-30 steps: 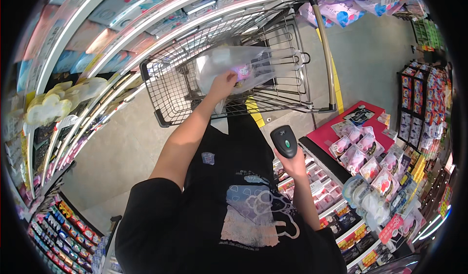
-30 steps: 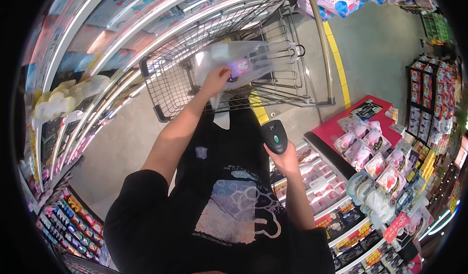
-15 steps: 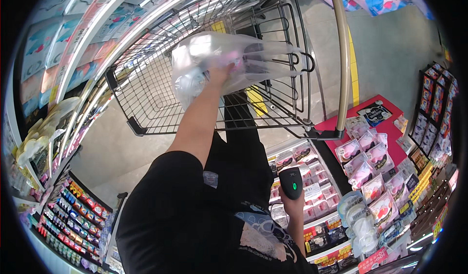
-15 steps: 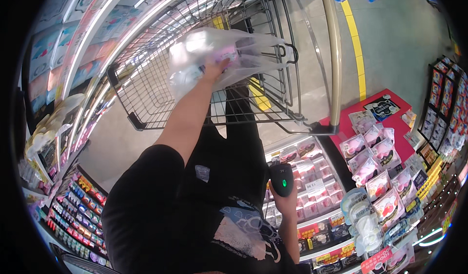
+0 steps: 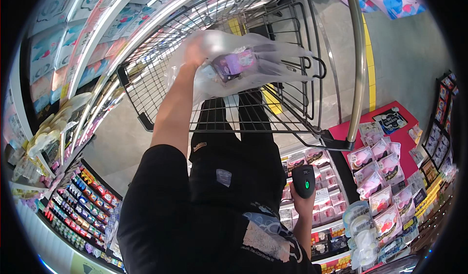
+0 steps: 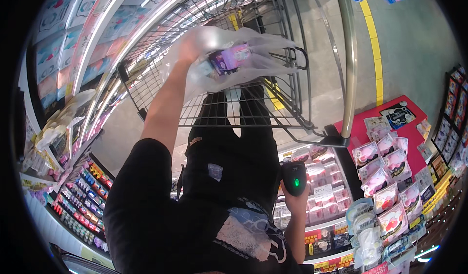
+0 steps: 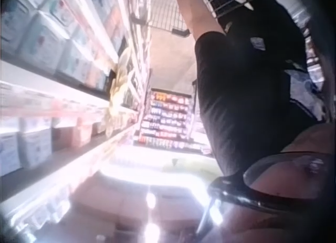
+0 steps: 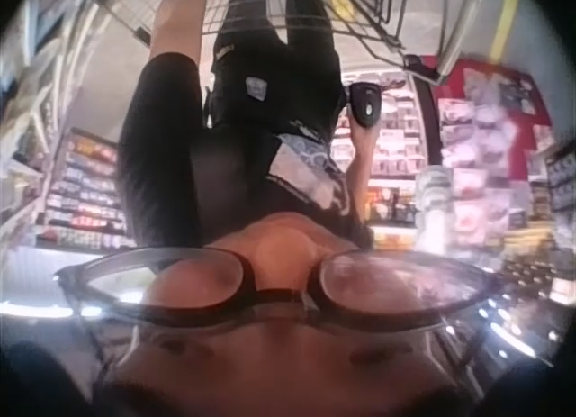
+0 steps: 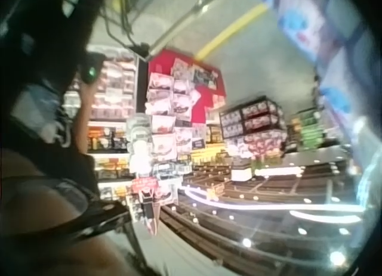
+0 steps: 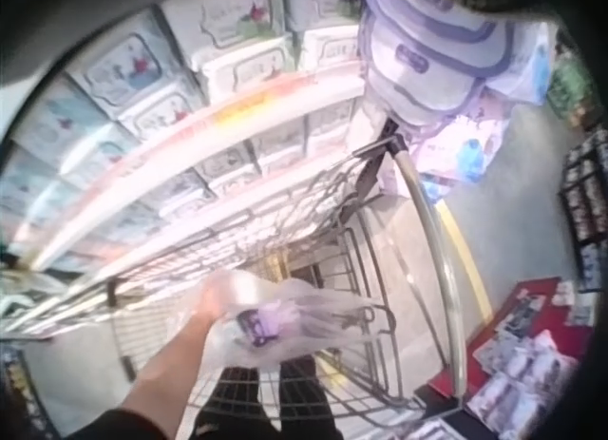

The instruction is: Selecting personal care items from shelves, scanning them with a handheld scanner, and placing them into a shopping cart.

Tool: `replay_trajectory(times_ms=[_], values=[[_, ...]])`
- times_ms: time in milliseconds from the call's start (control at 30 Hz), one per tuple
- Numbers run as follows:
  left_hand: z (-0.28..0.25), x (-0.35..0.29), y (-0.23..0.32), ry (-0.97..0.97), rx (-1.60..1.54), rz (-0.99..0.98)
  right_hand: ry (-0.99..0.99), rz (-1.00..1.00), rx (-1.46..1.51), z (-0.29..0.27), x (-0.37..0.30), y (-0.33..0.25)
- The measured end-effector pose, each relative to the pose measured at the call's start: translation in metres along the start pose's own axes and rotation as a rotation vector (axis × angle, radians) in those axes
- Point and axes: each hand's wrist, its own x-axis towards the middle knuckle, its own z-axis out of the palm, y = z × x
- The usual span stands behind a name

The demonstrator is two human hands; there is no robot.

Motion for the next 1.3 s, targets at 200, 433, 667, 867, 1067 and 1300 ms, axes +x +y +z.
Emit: replay_trajectory(times_ms=[200,433,667,867,1067,1300], values=[[-0.008,0.021,0.069,-0.478,0.441,-0.123,-0.072,0.030,0.002,0.009,-0.007,-0.006],[0.020,0.001,0.033,-0.226,0.552,0.101,-0.012,-0.128,-0.049,0.018,-0.014,-0.001],[-0.102,-0.072,0.066,-0.441,-1.009,-0.121,0.093,-0.251,-0.061,0.036,-0.012,-0.040],[-0.229,-0.133,0.121,-0.497,-1.435,-0.018,-0.215,-0.495,-0.081,0.051,-0.012,-0.142],[-0.285,-0.167,0.095,-0.405,-1.797,0.158,-0.388,-0.906,-0.085,0.090,-0.033,-0.212],[-0.243,-0.231,0.001,-0.093,-1.931,-0.073,-0.246,-0.663,-0.457,0.153,0.025,-0.192]])
